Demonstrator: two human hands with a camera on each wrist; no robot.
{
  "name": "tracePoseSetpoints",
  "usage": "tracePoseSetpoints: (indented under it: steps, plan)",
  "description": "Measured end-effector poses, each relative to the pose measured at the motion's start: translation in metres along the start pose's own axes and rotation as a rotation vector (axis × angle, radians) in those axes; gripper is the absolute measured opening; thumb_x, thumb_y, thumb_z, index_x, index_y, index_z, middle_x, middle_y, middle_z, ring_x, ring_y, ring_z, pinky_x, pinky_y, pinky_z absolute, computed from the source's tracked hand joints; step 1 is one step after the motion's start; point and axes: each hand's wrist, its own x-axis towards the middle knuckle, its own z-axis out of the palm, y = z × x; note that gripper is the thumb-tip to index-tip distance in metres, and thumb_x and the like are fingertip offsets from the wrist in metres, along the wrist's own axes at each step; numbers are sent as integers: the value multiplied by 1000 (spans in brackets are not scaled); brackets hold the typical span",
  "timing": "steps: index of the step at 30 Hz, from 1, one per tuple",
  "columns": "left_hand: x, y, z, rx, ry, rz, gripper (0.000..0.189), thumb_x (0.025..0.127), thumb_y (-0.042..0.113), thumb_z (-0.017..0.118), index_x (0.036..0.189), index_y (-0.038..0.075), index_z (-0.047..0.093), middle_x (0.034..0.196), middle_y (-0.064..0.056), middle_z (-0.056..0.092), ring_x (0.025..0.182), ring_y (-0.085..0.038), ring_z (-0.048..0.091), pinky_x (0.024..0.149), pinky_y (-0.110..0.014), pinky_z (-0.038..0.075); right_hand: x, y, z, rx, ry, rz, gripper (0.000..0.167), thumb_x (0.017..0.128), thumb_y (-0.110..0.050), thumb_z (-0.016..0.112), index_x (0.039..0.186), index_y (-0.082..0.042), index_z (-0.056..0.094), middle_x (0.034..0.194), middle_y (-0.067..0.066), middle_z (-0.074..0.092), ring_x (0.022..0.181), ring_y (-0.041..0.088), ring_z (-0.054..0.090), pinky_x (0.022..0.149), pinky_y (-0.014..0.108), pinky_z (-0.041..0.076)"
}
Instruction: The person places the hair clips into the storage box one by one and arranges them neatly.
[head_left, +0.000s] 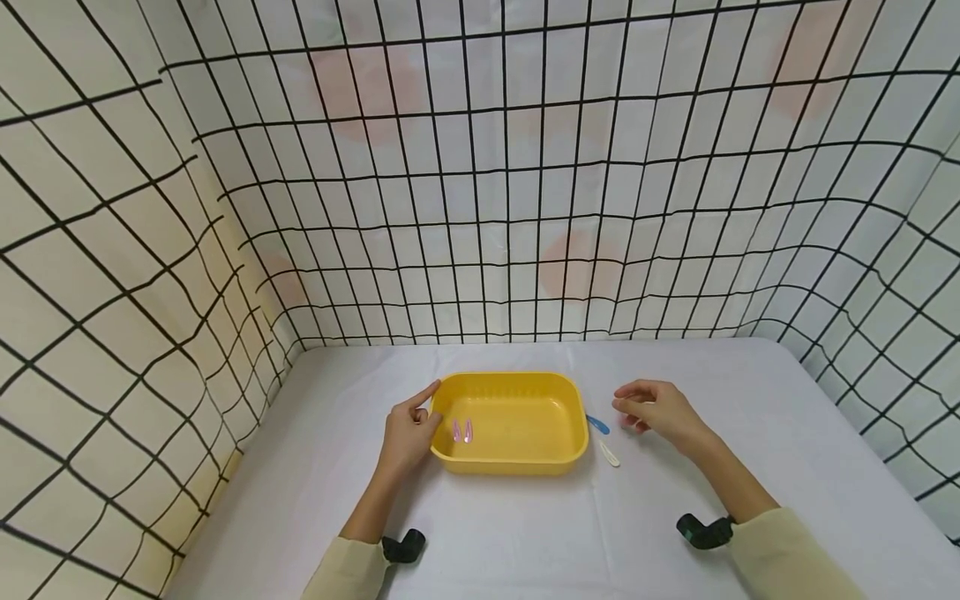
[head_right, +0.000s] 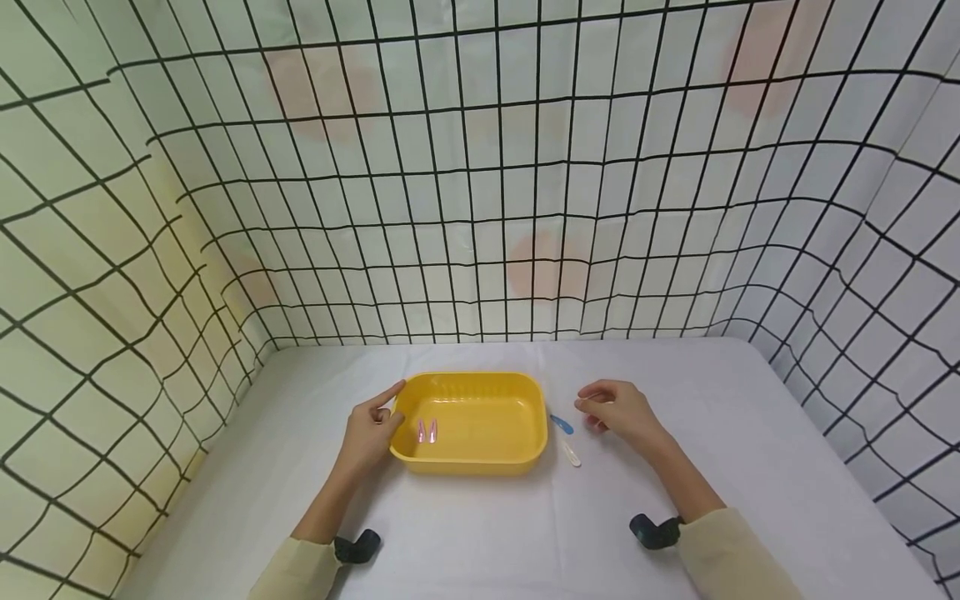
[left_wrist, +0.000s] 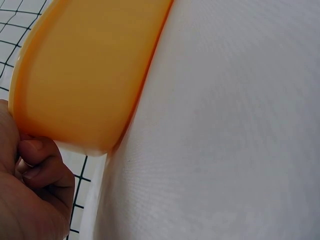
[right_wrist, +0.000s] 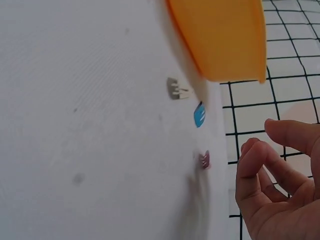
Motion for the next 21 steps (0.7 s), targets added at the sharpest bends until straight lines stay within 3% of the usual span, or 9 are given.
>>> tracePoseSetpoints:
  steps: [10,16,21]
  plan:
    - [-1,0,2,-7,1,14,55,88,9,63,140,26,66,54,4,37,47,-11,29,43,-20,28,0,20,2,-94,41,88,36,98,-25,68,123,0,67,93,9,66,74,20,60,63,28,54]
    - [-1,0,1,-4,0,24,55,88,9,63,140,26,66,53,4,36,46,-11,29,42,-20,27,1,28,2,-133,57,80,36,96,-25,68,120,2,69,84,7,65,69,19,58,59,27,53]
    - [0,1,0,1,6,2,56,88,9,64,140,28,66,54,4,37,46,-11,29,43,-20,27,3,30,6,-186,71,70,37,94,-28,72,117,1,71,85,6,67,68,18,57,59,27,51]
